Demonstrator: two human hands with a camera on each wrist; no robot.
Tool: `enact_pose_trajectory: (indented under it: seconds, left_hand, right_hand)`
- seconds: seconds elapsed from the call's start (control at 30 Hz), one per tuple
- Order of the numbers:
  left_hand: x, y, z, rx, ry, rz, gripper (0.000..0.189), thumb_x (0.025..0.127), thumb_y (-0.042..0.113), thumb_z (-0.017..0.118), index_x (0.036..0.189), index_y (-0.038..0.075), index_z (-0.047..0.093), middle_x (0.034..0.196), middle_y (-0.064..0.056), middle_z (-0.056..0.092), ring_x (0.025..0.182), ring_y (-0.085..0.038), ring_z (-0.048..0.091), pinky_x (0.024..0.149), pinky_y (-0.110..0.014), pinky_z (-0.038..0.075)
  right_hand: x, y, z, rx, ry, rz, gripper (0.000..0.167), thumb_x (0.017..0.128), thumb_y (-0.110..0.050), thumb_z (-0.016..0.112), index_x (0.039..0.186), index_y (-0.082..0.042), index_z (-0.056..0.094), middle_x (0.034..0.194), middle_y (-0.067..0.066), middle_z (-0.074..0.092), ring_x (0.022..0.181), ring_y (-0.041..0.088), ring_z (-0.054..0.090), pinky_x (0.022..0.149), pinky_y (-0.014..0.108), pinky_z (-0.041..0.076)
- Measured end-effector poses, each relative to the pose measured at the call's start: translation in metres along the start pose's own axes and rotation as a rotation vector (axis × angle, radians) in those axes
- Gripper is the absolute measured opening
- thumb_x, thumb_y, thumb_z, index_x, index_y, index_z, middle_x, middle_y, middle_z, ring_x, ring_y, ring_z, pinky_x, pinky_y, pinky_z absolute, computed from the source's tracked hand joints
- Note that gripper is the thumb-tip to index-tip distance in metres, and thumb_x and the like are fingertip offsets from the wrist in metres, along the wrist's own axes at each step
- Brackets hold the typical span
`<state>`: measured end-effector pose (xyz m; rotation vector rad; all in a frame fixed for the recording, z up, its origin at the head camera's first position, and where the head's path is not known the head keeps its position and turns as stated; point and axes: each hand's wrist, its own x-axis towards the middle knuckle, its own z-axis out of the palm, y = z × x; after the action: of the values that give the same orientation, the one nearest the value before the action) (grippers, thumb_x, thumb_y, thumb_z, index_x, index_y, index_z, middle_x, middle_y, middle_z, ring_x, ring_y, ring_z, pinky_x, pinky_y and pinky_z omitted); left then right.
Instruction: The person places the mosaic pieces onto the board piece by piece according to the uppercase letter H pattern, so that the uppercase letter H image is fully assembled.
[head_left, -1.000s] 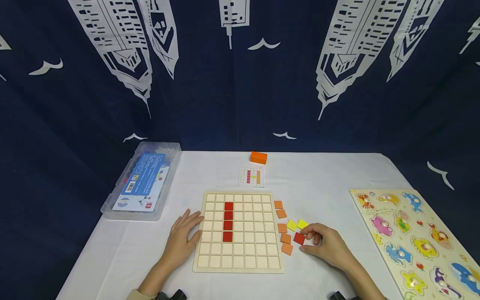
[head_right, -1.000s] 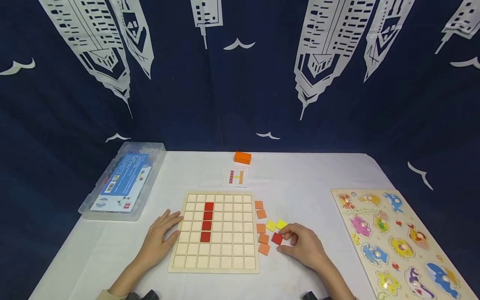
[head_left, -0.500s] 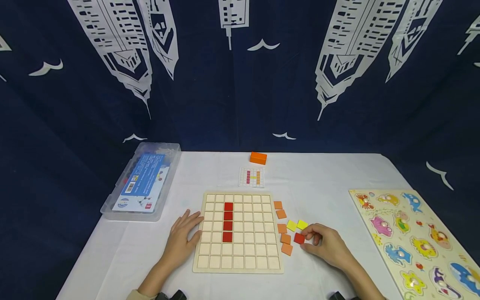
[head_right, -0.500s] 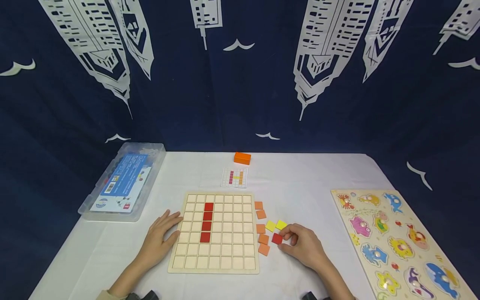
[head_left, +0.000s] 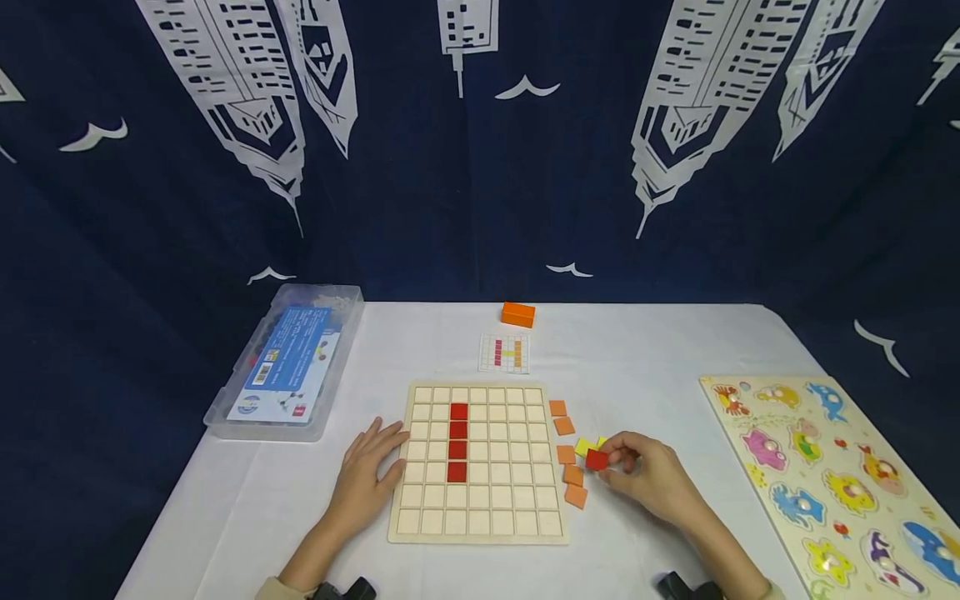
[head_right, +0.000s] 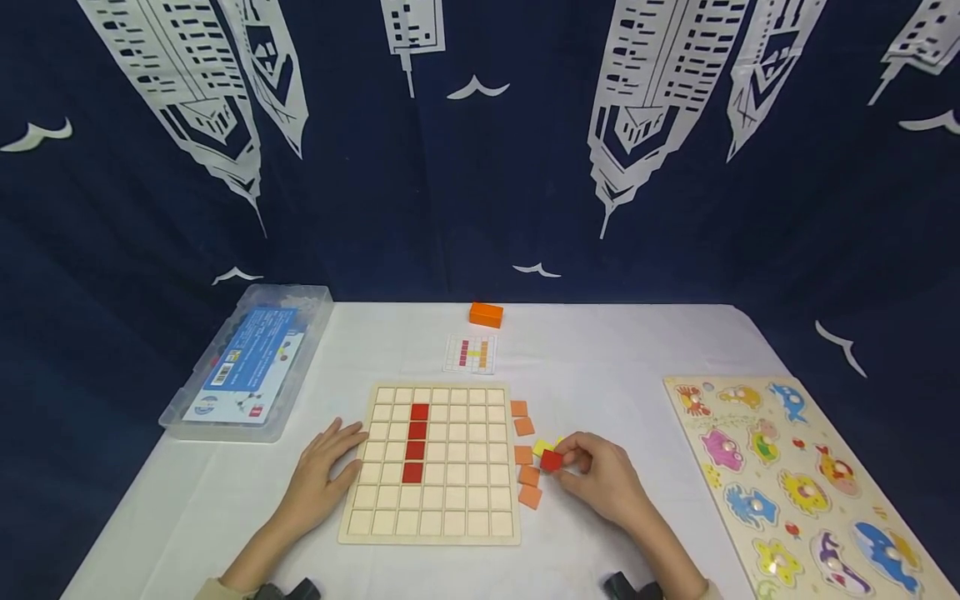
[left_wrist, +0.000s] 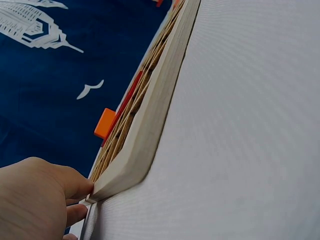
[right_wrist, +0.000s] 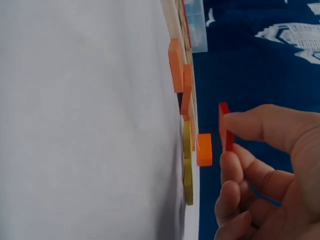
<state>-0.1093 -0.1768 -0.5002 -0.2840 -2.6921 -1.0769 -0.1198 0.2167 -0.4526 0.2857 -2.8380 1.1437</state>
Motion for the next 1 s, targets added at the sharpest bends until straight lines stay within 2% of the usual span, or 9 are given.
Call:
enact_pose_trajectory:
  seconds: [0.3,0.6,0.83,1.0]
  left_hand:
    - [0.0,0.0,0.001,-0.004,0.014,0.005,0.037,0.089,0.006,0.067,0.125,0.003,0.064,0.141,-0.014,0.056,0.143,-0.039,0.034,0.117,-0.057,0.019]
    - [0.0,0.001,-0.001,0.005,0.005,-0.005,0.037,0.089,0.007,0.067,0.126,0.003,0.063,0.142,-0.014,0.055,0.144,-0.039,0.033,0.118,-0.058,0.018]
    - [0.0,0.001,-0.001,0.007,0.002,-0.006,0.037,0.089,0.007,0.066,0.126,0.003,0.063,0.142,-0.014,0.055,0.144,-0.039,0.033,0.118,-0.058,0.017]
    - [0.0,0.001,-0.001,0.005,0.003,-0.004,0.037,0.089,0.007,0.066,0.126,0.003,0.063,0.142,-0.015,0.055,0.144,-0.039,0.033,0.118,-0.058,0.017]
  right_hand:
    - [0.014,-0.034,0.017,0.062,-0.085,-0.073,0.025,0.071,-0.002,0.081,0.089,-0.013,0.067,0.078,-0.004,0.06,0.069,0.012,0.051,0.058,0.019,0.04]
    - [0.024,-0.072,0.048,0.132,-0.192,-0.168,0.025,0.072,-0.002,0.079,0.091,-0.013,0.068,0.079,-0.004,0.06,0.063,0.004,0.047,0.055,0.017,0.041]
    - [0.027,-0.097,0.073,0.111,-0.222,-0.236,0.024,0.071,-0.005,0.079,0.089,-0.016,0.068,0.077,-0.006,0.06,0.063,0.003,0.046,0.056,0.017,0.041]
    - [0.026,-0.105,0.088,0.097,-0.264,-0.27,0.022,0.072,-0.006,0.078,0.088,-0.015,0.067,0.078,-0.004,0.062,0.061,0.002,0.045,0.056,0.017,0.041]
